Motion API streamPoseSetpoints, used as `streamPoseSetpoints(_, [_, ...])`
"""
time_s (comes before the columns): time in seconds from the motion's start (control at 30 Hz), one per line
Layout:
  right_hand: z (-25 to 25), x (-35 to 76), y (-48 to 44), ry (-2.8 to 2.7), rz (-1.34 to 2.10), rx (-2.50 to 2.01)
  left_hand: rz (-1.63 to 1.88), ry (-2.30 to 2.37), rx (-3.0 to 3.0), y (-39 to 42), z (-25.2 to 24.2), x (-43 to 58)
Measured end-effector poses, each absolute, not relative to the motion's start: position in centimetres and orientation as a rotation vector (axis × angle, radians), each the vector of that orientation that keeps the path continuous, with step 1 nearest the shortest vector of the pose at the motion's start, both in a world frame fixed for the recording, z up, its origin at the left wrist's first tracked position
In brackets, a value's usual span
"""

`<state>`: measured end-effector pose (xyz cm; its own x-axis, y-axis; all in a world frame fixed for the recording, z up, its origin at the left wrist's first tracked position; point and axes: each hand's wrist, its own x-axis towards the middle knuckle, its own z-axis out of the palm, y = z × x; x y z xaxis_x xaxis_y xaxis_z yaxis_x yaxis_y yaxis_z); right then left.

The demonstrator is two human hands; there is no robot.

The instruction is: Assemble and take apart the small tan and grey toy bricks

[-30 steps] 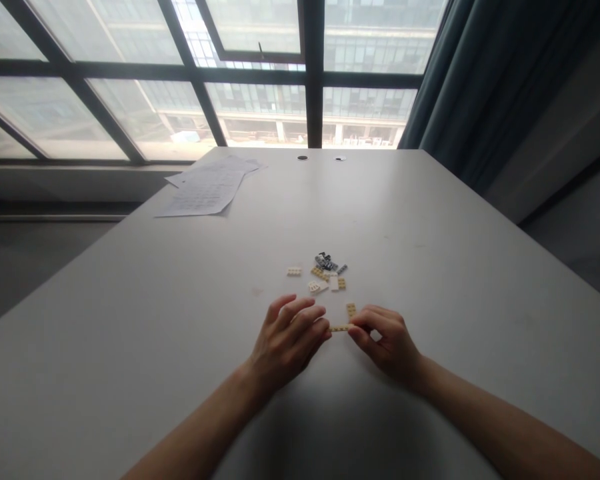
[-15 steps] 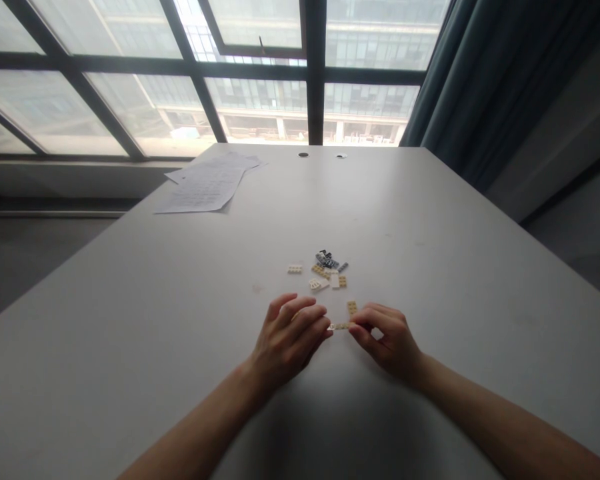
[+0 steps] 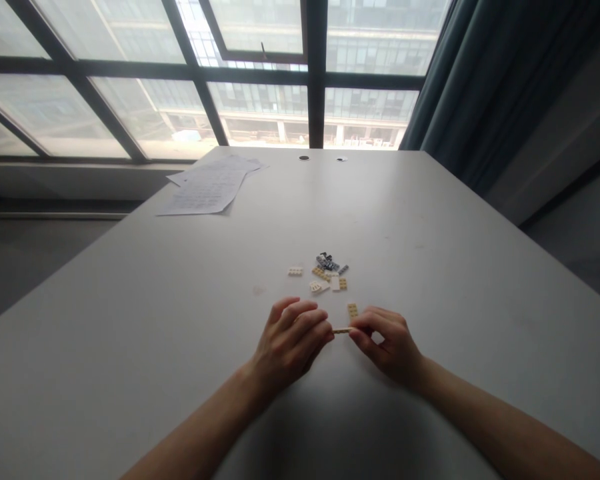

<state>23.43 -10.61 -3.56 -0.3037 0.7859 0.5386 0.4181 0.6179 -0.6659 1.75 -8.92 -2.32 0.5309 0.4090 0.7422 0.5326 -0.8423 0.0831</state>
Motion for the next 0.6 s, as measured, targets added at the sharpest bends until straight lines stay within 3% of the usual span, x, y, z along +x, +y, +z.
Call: streamPoseSetpoints(0.6, [-3.42, 23.41, -10.44, -1.932, 0.506, -0.946, -1.211, -0.794, -2.609, -8.94, -2.26, 1.84])
